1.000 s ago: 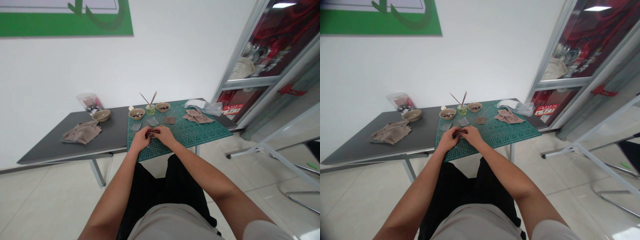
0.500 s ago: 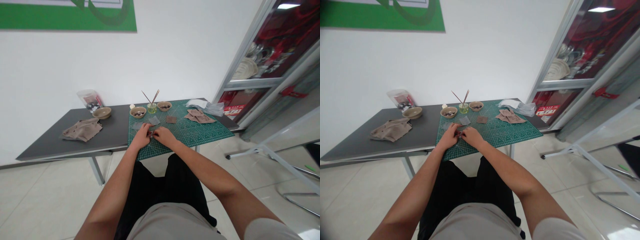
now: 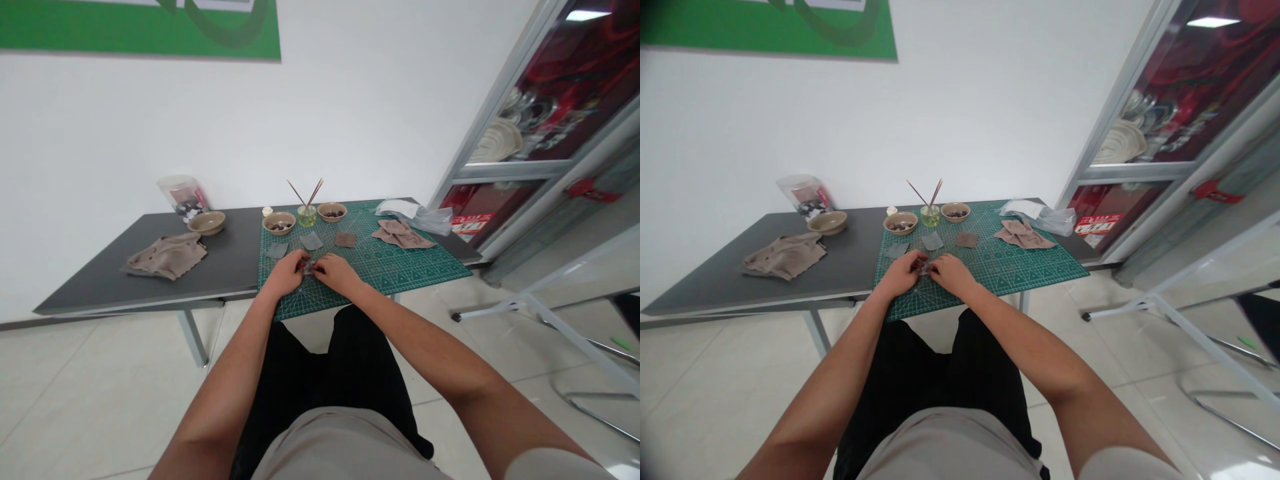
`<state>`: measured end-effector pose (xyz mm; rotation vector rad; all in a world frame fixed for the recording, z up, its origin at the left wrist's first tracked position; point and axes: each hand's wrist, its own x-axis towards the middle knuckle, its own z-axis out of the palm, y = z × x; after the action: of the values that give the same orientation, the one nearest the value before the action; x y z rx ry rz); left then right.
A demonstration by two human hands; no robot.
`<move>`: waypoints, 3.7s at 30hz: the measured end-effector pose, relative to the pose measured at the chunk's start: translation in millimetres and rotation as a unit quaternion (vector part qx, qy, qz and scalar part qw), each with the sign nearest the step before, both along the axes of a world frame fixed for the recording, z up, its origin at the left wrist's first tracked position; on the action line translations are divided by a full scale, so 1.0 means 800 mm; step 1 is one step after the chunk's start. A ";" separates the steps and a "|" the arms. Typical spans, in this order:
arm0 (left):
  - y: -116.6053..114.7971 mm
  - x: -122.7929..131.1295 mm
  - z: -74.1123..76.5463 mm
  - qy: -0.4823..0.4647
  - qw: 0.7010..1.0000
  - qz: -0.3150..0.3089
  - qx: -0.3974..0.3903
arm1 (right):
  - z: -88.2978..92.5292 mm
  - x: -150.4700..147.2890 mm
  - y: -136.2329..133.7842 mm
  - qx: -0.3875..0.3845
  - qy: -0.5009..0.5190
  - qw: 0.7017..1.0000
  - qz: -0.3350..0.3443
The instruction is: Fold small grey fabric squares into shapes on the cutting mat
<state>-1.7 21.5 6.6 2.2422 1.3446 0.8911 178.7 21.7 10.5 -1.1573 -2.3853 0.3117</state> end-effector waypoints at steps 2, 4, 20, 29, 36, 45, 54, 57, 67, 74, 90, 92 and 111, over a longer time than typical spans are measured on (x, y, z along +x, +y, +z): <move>0.000 0.000 0.001 0.003 1.000 0.000 -0.002 | -0.001 -0.001 0.001 0.001 0.003 1.000 -0.019; 0.000 -0.001 0.002 0.006 1.000 -0.002 -0.002 | -0.002 -0.002 0.001 -0.002 0.013 1.000 -0.017; -0.004 0.000 0.006 0.021 1.000 -0.004 0.013 | -0.015 0.007 -0.001 -0.038 0.187 0.981 -0.045; -0.003 -0.001 0.005 0.019 1.000 -0.012 0.013 | -0.013 0.008 0.001 -0.026 0.112 0.992 -0.049; -0.004 0.000 0.003 -0.015 1.000 -0.003 0.000 | -0.022 0.007 0.006 0.022 0.056 0.997 -0.050; -0.002 -0.001 -0.001 -0.026 1.000 -0.007 0.003 | -0.019 0.004 0.002 0.036 0.035 0.997 -0.058; -0.001 -0.002 -0.003 -0.035 0.999 -0.009 -0.002 | -0.015 -0.004 0.002 0.044 0.003 0.997 -0.060; -0.002 -0.001 -0.002 -0.029 1.000 -0.010 0.000 | -0.014 0.000 -0.003 0.049 -0.008 0.997 -0.064; -0.004 -0.002 0.004 0.027 0.998 -0.036 0.039 | -0.024 -0.011 -0.001 0.046 0.014 0.993 -0.109; 0.001 -0.006 0.000 0.042 0.996 -0.060 0.047 | -0.025 0.000 -0.002 0.030 0.051 0.994 -0.097; 0.003 -0.011 -0.001 -0.072 0.993 0.055 0.080 | 0.013 0.028 0.018 -0.065 0.164 0.978 -0.109; 0.002 -0.010 0.000 -0.076 0.993 0.060 0.073 | 0.021 0.051 0.033 -0.058 0.187 0.963 -0.185; -0.002 -0.008 -0.003 -0.097 0.994 0.053 0.025 | -0.008 0.087 0.118 0.035 -0.143 0.953 -0.266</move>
<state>-8.3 20.2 3.8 2.0743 1.3746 1.1585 248.5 116.3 4.1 -1.8487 -2.1710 -0.1285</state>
